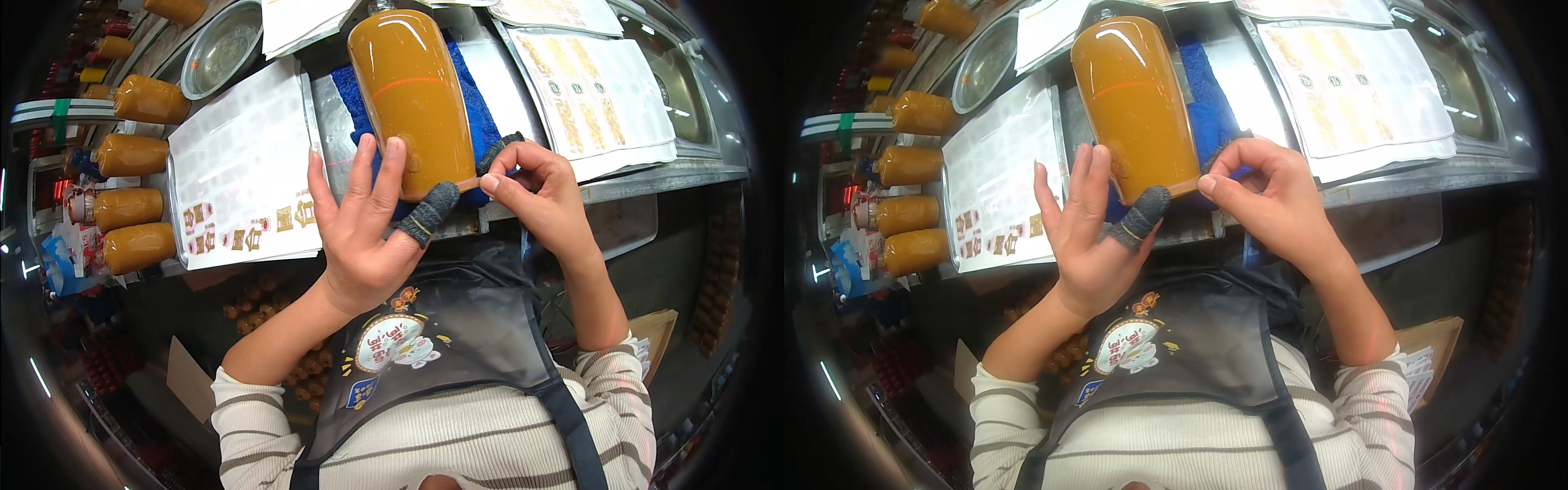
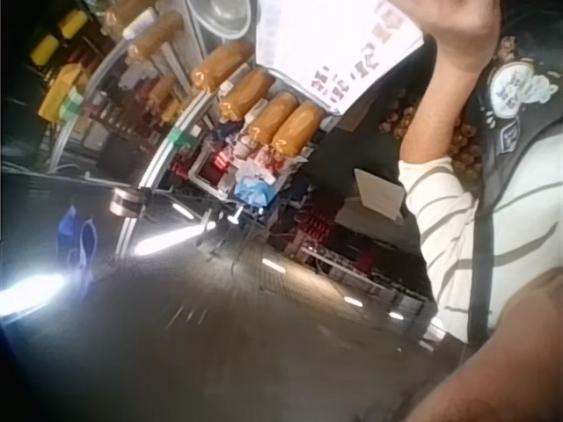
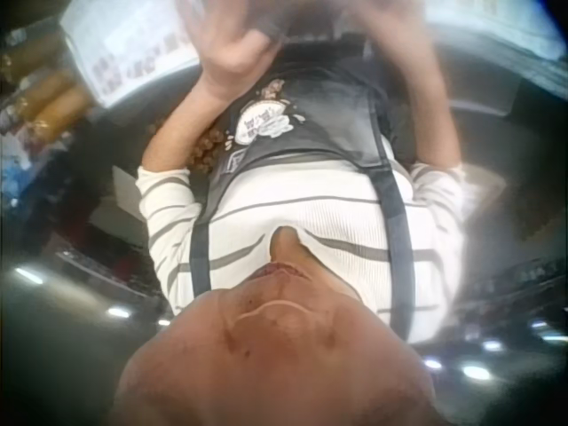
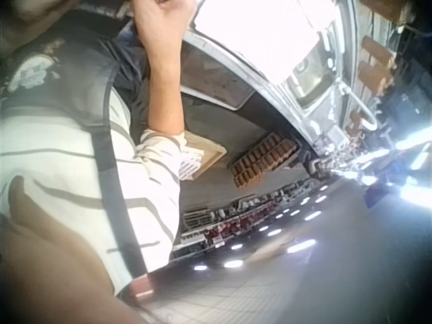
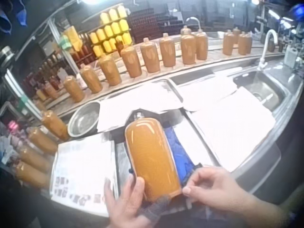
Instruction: The person applies adhesive labels to amber-colored bottles. They peel labels from a sheet, align them on the bottle surface, and smooth them down with their fingers. The person repeats this process for multiple bottles, placing finished ones on a nearby tray.
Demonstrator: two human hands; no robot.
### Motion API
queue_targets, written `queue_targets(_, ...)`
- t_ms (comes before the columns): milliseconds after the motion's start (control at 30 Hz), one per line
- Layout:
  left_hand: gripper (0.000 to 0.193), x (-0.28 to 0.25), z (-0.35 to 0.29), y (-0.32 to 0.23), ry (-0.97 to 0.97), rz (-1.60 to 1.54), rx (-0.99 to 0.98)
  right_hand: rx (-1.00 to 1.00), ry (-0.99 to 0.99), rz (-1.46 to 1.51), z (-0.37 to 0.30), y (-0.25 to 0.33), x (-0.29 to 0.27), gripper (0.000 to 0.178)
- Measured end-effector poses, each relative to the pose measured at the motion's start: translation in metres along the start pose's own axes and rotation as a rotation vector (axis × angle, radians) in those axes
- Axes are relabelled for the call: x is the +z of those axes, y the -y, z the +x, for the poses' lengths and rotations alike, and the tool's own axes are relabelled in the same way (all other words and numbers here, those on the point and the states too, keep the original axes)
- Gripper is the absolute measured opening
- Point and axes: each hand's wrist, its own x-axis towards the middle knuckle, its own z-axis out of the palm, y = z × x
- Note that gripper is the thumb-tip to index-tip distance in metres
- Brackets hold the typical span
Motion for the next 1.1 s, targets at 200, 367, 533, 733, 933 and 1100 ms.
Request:
queue_targets(200, 0.024, 0.001, 0.024, -0.004, 0.006, 0.033, 0.087, 0.031, 0.006, 0.049, 0.004, -0.003, 0.004, 0.015)
queue_targets(367, 0.037, 0.015, 0.026, -0.001, -0.077, 0.035, 0.029, -0.038, -0.034, 0.004, 0.005, -0.013, 0.006, 0.013)
queue_targets(533, 0.055, 0.022, 0.007, 0.007, -0.175, -0.177, -0.175, -0.014, -0.063, 0.016, 0.003, -0.005, 0.013, 0.013)
queue_targets(733, 0.044, 0.009, -0.036, 0.003, -0.072, -0.19, -0.274, -0.178, -0.234, -0.297, -0.019, 0.0, 0.042, 0.041)
queue_targets(933, 0.029, 0.021, -0.04, 0.003, -0.091, -0.169, -0.197, -0.351, -0.362, -0.508, -0.005, -0.006, 0.061, 0.06)
queue_targets(1100, 0.027, 0.015, -0.033, 0.005, -0.049, -0.158, -0.16, -0.299, -0.322, -0.409, -0.004, -0.007, 0.055, 0.058)
